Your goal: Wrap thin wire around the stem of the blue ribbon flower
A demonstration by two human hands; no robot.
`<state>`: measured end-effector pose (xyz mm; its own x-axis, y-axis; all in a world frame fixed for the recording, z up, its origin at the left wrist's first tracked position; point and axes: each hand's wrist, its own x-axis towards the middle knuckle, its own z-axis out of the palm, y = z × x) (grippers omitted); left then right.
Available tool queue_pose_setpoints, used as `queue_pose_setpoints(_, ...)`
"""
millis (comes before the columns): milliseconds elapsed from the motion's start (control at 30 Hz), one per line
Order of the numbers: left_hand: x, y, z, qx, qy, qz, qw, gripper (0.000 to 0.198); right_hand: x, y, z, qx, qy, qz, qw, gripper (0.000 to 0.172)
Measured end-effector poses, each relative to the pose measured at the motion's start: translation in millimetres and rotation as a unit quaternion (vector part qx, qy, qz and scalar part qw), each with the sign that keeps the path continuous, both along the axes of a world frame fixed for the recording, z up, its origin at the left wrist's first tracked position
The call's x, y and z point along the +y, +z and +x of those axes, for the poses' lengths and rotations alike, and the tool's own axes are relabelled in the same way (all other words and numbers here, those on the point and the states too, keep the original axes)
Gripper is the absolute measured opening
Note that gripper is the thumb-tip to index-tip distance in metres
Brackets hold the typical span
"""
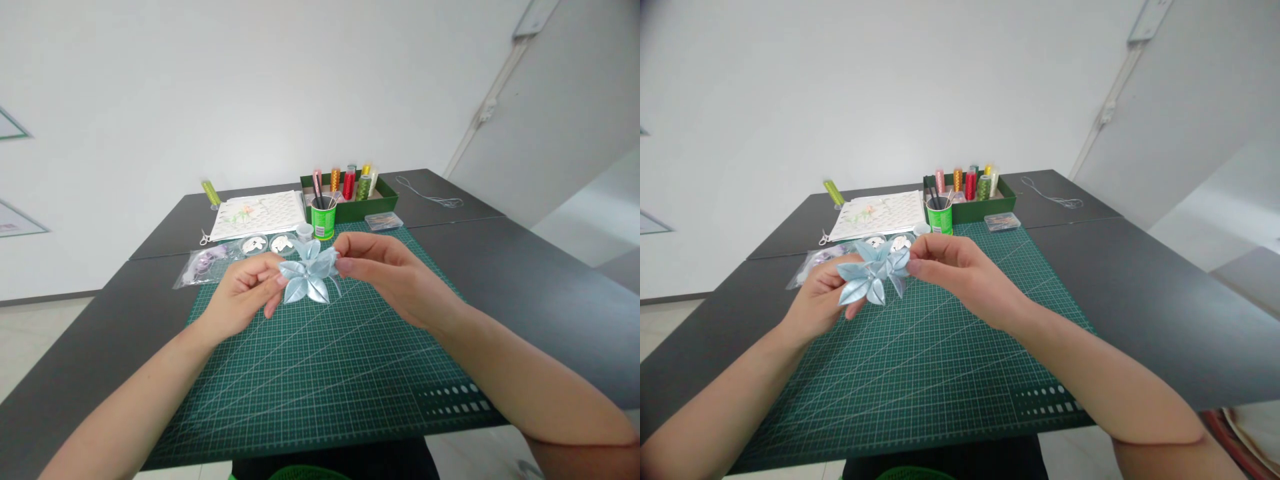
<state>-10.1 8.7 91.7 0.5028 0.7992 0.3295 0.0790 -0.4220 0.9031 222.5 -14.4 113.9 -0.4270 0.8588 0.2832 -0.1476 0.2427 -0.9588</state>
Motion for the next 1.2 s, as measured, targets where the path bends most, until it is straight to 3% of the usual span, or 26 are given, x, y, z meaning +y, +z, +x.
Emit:
queue_pose_setpoints(133, -0.9, -0.6, -0.3, -0.011, 0.041, 0.049, 0.998, 0.037, -1.0, 2.6, -0.3, -0.015, 0.005, 0.003, 1.000, 0.022)
queue_pose_setpoints(367, -3.2, 1.2, -1.4, 0.000, 0.060, 0.109, 0.992, 0.034, -4.3, 7.1, 3.0, -0.052, -0.033, 0.043, 0.997, 0.020)
queue_pose_setpoints(567, -8.7, 0.8, 1.3, -0.009, 0.082, 0.125, 0.989, 0.029, 9.7, -14.3, -3.7, -0.022, -0.041, 0.017, 0.999, 0.022)
queue_pose_setpoints(633, -10.9, -0.7, 2.5, -0.005, 0.112, 0.136, 0.984, 0.022, 10.5, -21.5, -11.3, -0.006, -0.005, -0.046, 0.999, 0.023)
queue_pose_setpoints(767, -15.7, -2.1, 3.5, 0.036, 0.213, 0.170, 0.961, 0.014, -1.4, -23.6, -26.1, 0.053, 0.167, -0.199, 0.964, 0.034)
queue_pose_setpoints(833, -18.8, -0.7, 3.7, 0.082, 0.263, 0.202, 0.940, 0.014, -10.8, -21.9, -30.7, 0.021, 0.173, -0.205, 0.963, 0.036)
queue_pose_setpoints(900, -22.3, 1.4, 4.2, 0.124, 0.295, 0.242, 0.916, 0.014, -19.9, -21.7, -33.5, -0.064, 0.083, -0.123, 0.987, 0.031)
queue_pose_setpoints(967, -25.1, 2.9, 4.8, 0.151, 0.314, 0.273, 0.897, 0.015, -28.0, -23.8, -35.0, -0.182, -0.030, 0.027, 0.983, 0.026)
queue_pose_setpoints(1033, -26.7, 3.2, 5.2, 0.170, 0.325, 0.296, 0.882, 0.016, -34.8, -27.1, -35.0, -0.285, -0.116, 0.207, 0.929, 0.023)
queue_pose_setpoints(1100, -26.8, 2.8, 5.4, 0.191, 0.327, 0.316, 0.870, 0.016, -40.5, -29.0, -33.2, -0.340, -0.180, 0.370, 0.846, 0.022)
queue_pose_setpoints(1200, -25.5, 2.5, 5.5, 0.229, 0.305, 0.327, 0.865, 0.015, -47.6, -24.9, -27.1, -0.346, -0.248, 0.514, 0.744, 0.017)
